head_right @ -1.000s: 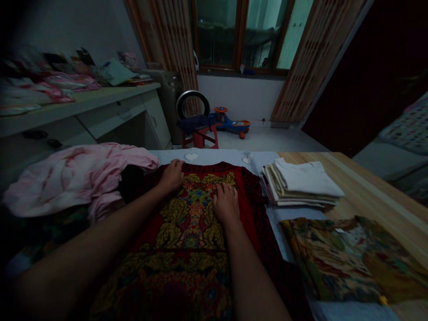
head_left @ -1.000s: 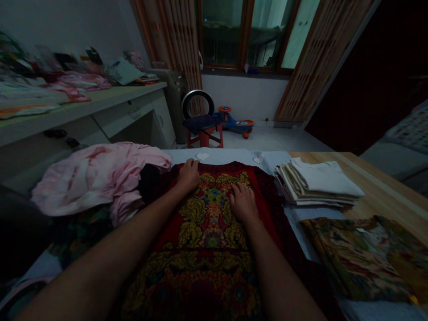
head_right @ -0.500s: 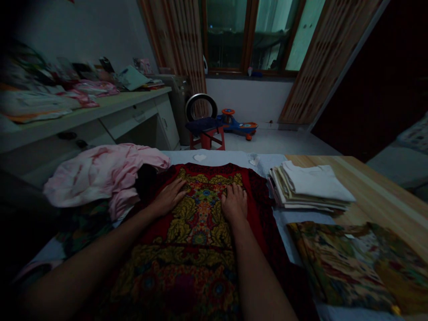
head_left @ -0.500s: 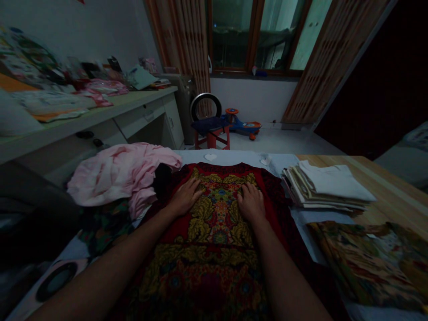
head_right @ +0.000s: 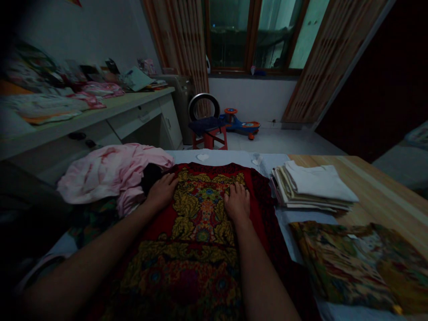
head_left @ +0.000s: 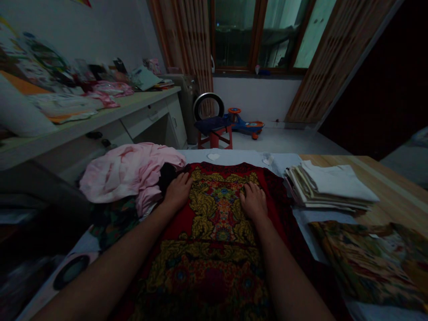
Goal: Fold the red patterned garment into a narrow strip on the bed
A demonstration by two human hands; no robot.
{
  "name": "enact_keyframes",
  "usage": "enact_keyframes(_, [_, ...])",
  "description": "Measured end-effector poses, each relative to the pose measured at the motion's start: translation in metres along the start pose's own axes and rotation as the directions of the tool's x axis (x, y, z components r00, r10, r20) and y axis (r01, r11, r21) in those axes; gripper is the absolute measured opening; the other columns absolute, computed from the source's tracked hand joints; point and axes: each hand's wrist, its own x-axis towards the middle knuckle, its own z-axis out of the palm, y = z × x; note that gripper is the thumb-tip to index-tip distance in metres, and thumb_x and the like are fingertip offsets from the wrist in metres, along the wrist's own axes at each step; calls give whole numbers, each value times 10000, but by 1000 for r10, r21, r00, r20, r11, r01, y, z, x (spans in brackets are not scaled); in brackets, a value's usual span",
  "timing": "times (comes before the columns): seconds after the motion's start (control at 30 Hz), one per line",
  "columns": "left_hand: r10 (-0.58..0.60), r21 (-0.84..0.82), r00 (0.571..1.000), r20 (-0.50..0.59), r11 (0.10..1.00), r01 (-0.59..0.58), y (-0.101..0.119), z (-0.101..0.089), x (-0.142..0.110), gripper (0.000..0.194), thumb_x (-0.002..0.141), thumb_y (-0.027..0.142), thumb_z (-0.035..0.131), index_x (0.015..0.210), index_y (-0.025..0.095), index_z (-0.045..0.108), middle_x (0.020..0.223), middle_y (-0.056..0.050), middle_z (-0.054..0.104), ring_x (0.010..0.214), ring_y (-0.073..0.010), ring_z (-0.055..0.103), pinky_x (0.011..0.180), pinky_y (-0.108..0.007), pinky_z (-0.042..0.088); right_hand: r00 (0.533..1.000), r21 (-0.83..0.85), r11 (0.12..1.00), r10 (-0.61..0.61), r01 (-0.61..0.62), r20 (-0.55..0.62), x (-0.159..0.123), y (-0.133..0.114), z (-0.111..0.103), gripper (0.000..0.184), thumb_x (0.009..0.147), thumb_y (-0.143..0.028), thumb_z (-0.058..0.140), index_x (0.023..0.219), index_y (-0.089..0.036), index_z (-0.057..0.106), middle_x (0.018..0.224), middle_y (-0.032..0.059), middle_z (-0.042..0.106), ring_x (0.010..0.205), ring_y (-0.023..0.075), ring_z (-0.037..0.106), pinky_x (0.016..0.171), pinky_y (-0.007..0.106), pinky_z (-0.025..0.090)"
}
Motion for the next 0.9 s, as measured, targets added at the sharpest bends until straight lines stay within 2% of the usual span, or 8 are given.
enact_keyframes(0.07, [-35, 35, 999, 4, 999, 35, 8, -15, -13, 343, 907, 163, 393, 1169, 178, 614, 1274, -165, 573, 1188, -315, 536, 932, -432, 466, 1000, 0, 1000, -3, 3, -3, 0, 1, 1, 452, 944, -381, 412, 1342, -196, 522, 1486, 110, 444, 1371, 264, 354, 1131, 469, 227])
enact_keyframes(0.2, [-237, 72, 965, 115, 971, 230, 8, -33, -46, 284, 927, 231, 379, 1069, 132, 605, 1039, -167, 621, 940, -298, 639, 797, -398, 498, 1000, 6, 1000, -8, 8, -13, 1, 2, 4, 438, 942, -378, 417, 1321, -194, 537, 1474, 115, 456, 1368, 268, 353, 1132, 470, 222])
enact_keyframes(0.37, [-349, 82, 922, 168, 937, 339, -4, -34, -75, 323, 921, 133, 311, 1125, 113, 560, 1067, -182, 636, 988, -294, 647, 822, -378, 492, 997, 59, 998, -30, 34, -71, 2, -1, -1, 437, 907, -303, 465, 1314, -159, 538, 1459, 137, 458, 1357, 278, 359, 1137, 470, 221])
enact_keyframes(0.47, [-381, 58, 911, 156, 925, 376, -8, -31, -78, 307, 901, 175, 385, 1152, 106, 547, 1100, -203, 643, 1012, -314, 646, 843, -397, 491, 979, 145, 973, -166, 182, -117, 0, -9, -7, 439, 889, -239, 477, 1316, -158, 540, 1429, 123, 489, 1329, 243, 391, 1135, 416, 251])
enact_keyframes(0.53, [-411, 5, 895, 172, 909, 416, -12, -30, -76, 304, 875, 241, 458, 1134, 117, 556, 1093, -205, 656, 1005, -322, 652, 827, -396, 498, 961, 199, 941, -264, 275, -81, -2, -15, -10, 410, 885, -231, 486, 1283, -183, 572, 1373, 101, 543, 1276, 225, 445, 1113, 386, 291])
enact_keyframes(0.73, [-467, -136, 824, 321, 838, 528, -28, -29, -66, 182, 820, 326, 543, 929, 199, 615, 964, -107, 721, 923, -256, 677, 750, -314, 489, 945, 166, 938, -318, 304, 69, -6, -24, -9, 375, 896, -310, 524, 1240, -197, 621, 1347, 90, 561, 1245, 239, 470, 1095, 382, 313])
enact_keyframes(0.8, [-450, -149, 830, 329, 843, 517, -28, -30, -66, 106, 815, 288, 537, 839, 210, 605, 920, -84, 722, 895, -238, 676, 741, -301, 480, 947, 151, 942, -313, 299, 75, -6, -23, -8, 385, 899, -309, 525, 1257, -197, 610, 1364, 91, 548, 1259, 235, 460, 1105, 379, 301])
enact_keyframes(0.9, [-434, -164, 865, 251, 862, 480, -22, -30, -68, 96, 828, 246, 504, 849, 207, 589, 899, -85, 710, 906, -242, 672, 780, -311, 475, 948, 144, 944, -309, 297, 72, -6, -23, -7, 392, 901, -307, 526, 1271, -198, 601, 1375, 92, 539, 1268, 229, 455, 1116, 376, 288])
